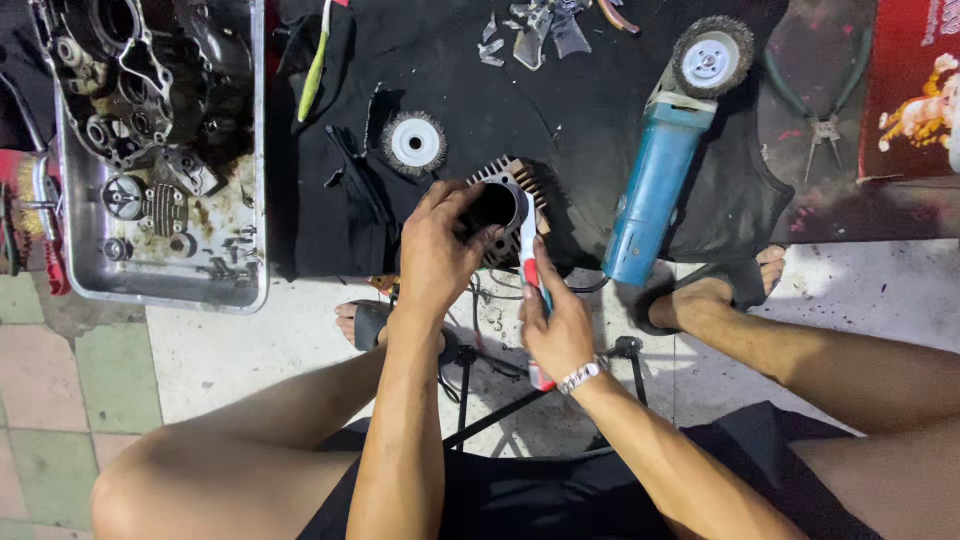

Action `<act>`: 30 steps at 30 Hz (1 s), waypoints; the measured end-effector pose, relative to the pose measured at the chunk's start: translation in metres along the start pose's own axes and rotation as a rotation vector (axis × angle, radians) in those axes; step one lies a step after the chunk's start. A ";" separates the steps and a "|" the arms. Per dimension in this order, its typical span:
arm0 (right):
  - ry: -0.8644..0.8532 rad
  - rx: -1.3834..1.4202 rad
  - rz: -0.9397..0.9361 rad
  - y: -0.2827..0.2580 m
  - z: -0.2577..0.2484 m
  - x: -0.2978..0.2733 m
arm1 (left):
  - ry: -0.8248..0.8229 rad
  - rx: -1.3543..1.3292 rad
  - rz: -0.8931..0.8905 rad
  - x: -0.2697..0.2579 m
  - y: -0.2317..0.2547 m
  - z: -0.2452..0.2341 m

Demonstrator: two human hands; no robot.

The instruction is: The person uses a utility knife to scrape residue from a metal engine cylinder head, then switches to an angle grinder with a wire brush to clean the exterior surfaces. The person rotates the part to access different areas while seated on the floor.

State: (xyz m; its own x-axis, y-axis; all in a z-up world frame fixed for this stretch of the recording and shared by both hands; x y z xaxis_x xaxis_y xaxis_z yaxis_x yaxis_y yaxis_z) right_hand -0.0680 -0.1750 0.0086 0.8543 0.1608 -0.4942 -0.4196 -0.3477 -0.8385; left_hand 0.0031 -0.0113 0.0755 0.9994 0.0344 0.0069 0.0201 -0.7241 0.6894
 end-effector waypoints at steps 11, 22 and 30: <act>-0.002 0.209 0.093 -0.001 -0.003 -0.019 | -0.003 -0.098 -0.052 -0.004 -0.009 0.001; -0.013 0.246 0.031 0.002 0.023 -0.016 | 0.014 -0.103 -0.060 -0.007 -0.014 0.006; -0.048 -0.095 0.315 -0.011 -0.025 -0.039 | 0.233 -0.064 -0.157 -0.040 -0.010 0.006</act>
State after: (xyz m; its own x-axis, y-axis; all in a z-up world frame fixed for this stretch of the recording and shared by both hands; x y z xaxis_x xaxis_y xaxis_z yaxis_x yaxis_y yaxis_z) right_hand -0.0889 -0.2006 0.0425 0.6704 0.0742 -0.7383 -0.6289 -0.4712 -0.6184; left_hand -0.0367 -0.0096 0.0640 0.9505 0.3053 0.0576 0.1648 -0.6526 0.7396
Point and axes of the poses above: each hand's wrist, its own x-axis towards the middle knuckle, its own z-axis out of the palm, y = z × x, the point moved 1 cm from there along x, towards the middle knuckle, and after that the axes turned 2 degrees about -y, right-handed, at the moved point
